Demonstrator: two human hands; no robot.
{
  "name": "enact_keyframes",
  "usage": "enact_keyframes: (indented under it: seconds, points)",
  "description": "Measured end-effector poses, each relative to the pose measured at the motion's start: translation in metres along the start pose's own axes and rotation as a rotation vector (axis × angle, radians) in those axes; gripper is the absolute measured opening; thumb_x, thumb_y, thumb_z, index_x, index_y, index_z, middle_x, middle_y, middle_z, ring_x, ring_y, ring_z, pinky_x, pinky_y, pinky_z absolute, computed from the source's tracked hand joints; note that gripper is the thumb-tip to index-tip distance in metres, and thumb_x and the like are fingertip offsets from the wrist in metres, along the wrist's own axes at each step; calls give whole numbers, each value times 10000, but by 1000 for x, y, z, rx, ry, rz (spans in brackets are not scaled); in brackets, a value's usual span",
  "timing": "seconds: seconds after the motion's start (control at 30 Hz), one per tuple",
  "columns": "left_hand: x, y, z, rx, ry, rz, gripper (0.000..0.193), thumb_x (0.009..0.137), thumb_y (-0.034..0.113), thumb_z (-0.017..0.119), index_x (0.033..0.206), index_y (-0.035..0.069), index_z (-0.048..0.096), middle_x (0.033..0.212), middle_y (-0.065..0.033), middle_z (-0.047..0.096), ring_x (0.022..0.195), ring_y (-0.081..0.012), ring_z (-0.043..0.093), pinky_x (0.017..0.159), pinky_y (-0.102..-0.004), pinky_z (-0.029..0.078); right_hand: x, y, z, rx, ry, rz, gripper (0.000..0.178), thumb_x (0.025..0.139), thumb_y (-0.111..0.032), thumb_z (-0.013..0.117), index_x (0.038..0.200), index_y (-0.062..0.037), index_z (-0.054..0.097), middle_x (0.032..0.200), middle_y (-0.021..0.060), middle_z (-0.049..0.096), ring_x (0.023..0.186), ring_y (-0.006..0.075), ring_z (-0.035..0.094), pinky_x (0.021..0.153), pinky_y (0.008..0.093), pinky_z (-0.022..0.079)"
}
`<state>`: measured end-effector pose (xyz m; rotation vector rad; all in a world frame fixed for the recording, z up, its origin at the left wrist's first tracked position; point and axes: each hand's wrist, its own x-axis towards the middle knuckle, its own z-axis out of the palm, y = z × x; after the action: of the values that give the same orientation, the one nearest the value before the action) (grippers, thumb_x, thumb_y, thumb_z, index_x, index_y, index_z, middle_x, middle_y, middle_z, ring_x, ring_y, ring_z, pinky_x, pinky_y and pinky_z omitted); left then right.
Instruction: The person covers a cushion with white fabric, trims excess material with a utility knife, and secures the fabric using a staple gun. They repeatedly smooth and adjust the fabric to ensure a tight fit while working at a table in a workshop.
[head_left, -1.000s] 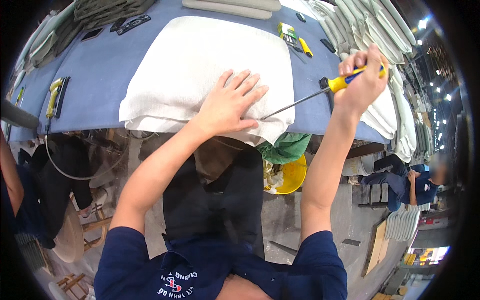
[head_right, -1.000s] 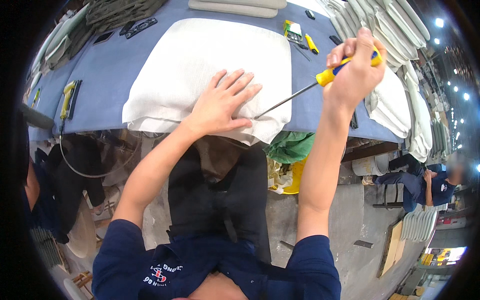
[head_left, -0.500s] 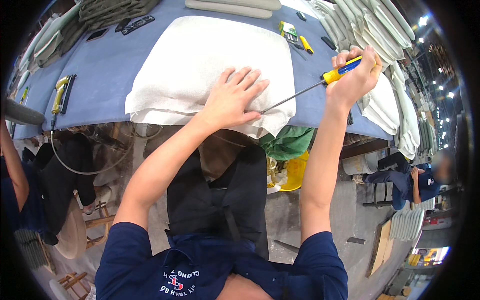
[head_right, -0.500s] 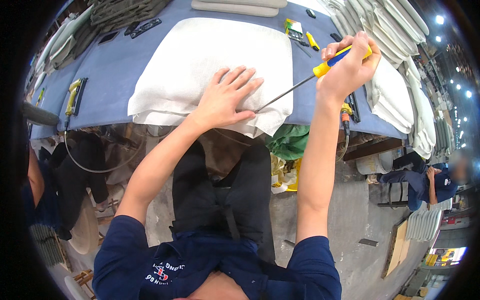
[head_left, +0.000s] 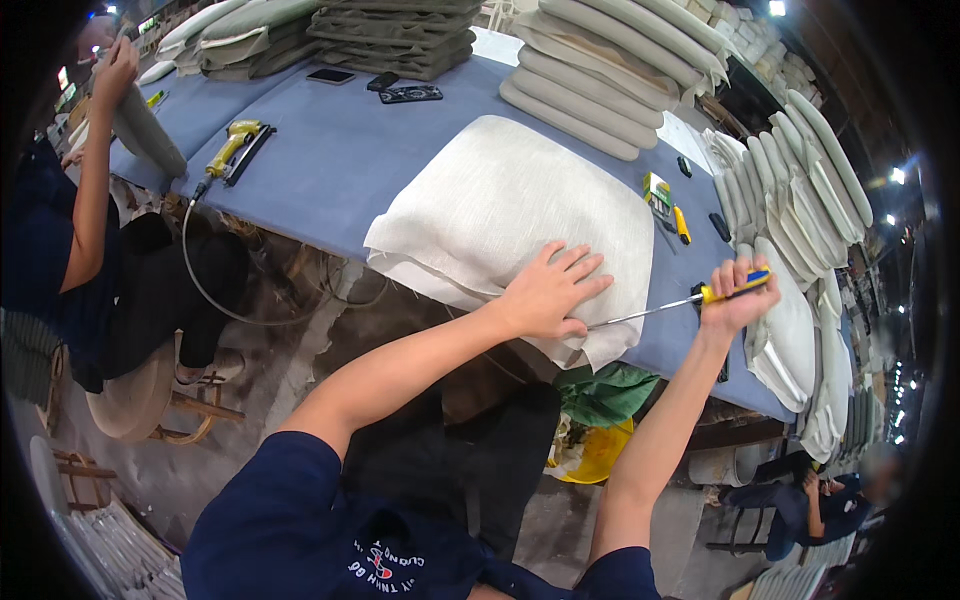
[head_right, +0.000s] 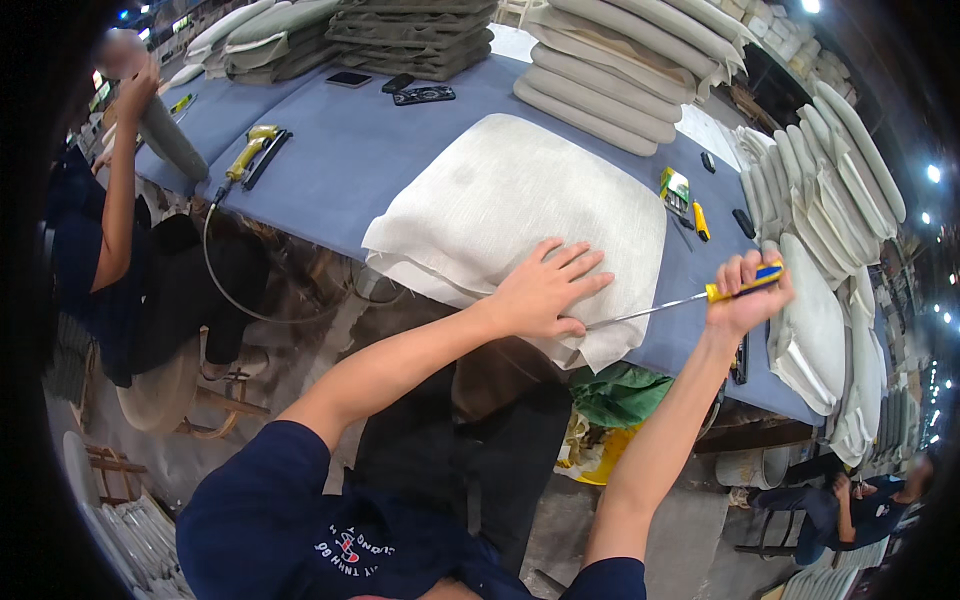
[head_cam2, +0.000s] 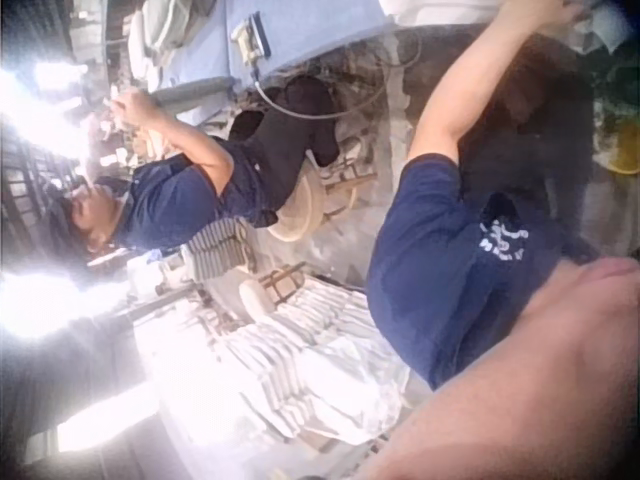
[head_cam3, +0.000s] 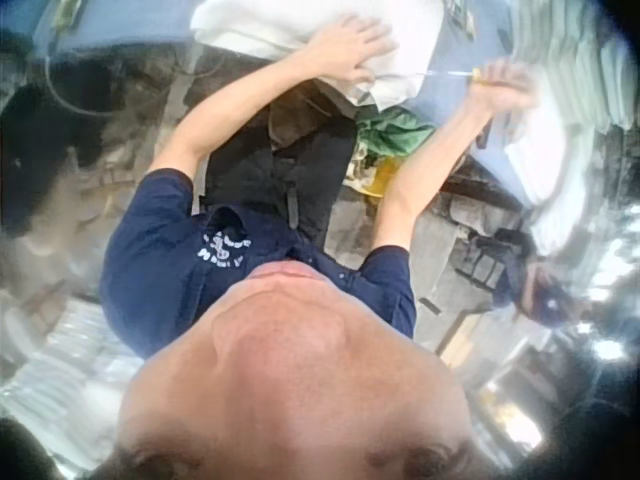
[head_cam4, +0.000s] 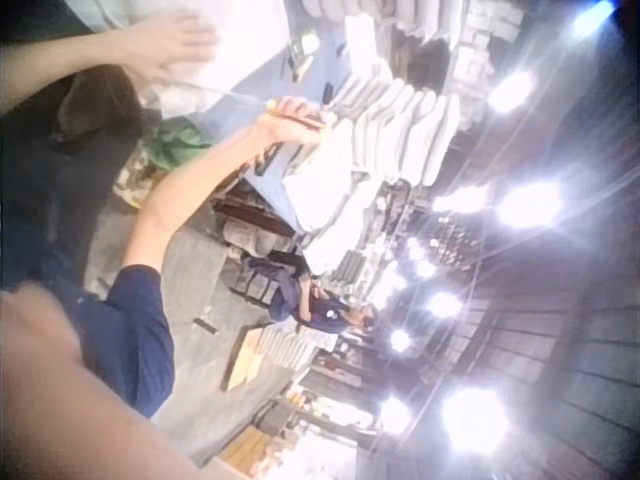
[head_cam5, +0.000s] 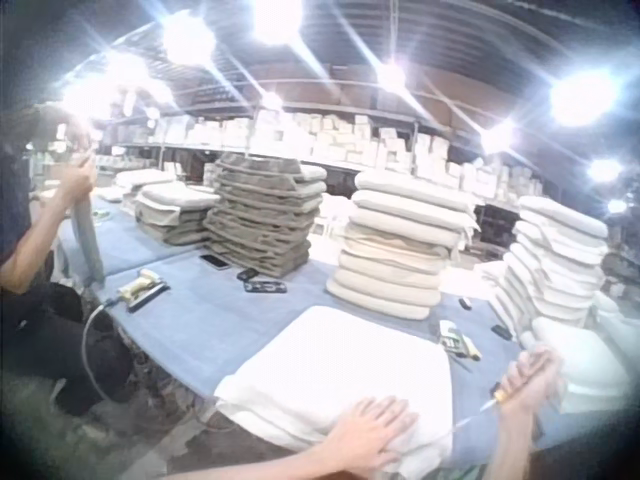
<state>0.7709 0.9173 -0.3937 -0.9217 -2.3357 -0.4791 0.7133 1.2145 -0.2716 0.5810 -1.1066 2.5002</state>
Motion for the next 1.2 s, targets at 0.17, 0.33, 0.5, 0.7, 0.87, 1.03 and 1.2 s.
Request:
enact_keyframes:
  seconds: [0.17, 0.33, 0.5, 0.7, 0.87, 1.03, 1.2]
  points:
    - [4, 6, 5, -63, 50, 6, 839, 804, 561, 814, 1517, 192, 567, 1587, -129, 524, 1501, -317, 441, 1233, -534, 309, 28, 2, -46, 169, 84, 138, 326, 1039, -429, 433, 937, -134, 525, 650, -4, 397, 465, 116, 299, 403, 286, 264]
    - [-9, 1, 8, -114, 120, -25, 725, 843, 587, 791, 1438, 200, 643, 1543, -105, 576, 1473, -296, 483, 1226, -523, 316, -3, -21, 2, 187, -227, 12, 336, 1061, -431, 468, 1024, -112, 567, 708, 11, 434, 526, 124, 359, 445, 286, 315]
    - [-25, 4, -2, -447, 136, -45, 414, 890, 426, 823, 1218, 182, 758, 1308, -62, 732, 1362, -246, 587, 1192, -510, 349, -55, -44, 100, -2, -324, -188, 412, 1092, -489, 538, 1126, -83, 597, 793, 42, 533, 620, 126, 437, 521, 293, 372]
    - [-79, 32, -42, -1150, 58, -392, 94, 946, 63, 717, 1006, 97, 782, 1128, -82, 785, 1285, -264, 644, 1083, -452, 489, -131, -85, 139, -92, -368, -486, 495, 1030, -492, 707, 1197, -35, 615, 865, 32, 594, 656, 104, 506, 539, 257, 406]
    - [-138, 27, -55, -732, 63, -273, 365, 751, -141, 515, 961, 29, 760, 1366, -172, 703, 1398, -371, 581, 1158, -467, 463, -163, -59, 166, -22, -129, -580, 299, 1095, -390, 579, 961, -126, 534, 749, -14, 519, 577, 104, 472, 573, 286, 377]
    - [-122, 1, -72, -490, 284, -247, 449, 673, -113, 459, 953, 53, 767, 1478, -168, 636, 1492, -420, 482, 1241, -508, 368, -178, -19, 151, -225, -234, -501, 360, 1137, -481, 459, 974, -161, 487, 682, -13, 497, 491, 107, 451, 543, 282, 359]
    - [-85, -22, -91, -226, -8, -247, 611, 808, 121, 621, 1414, 195, 665, 1702, -166, 378, 1622, -443, 209, 1292, -665, 106, -182, 11, 155, -244, -219, -550, 370, 1128, -522, 456, 993, -177, 450, 648, -6, 474, 483, 114, 445, 514, 286, 346]
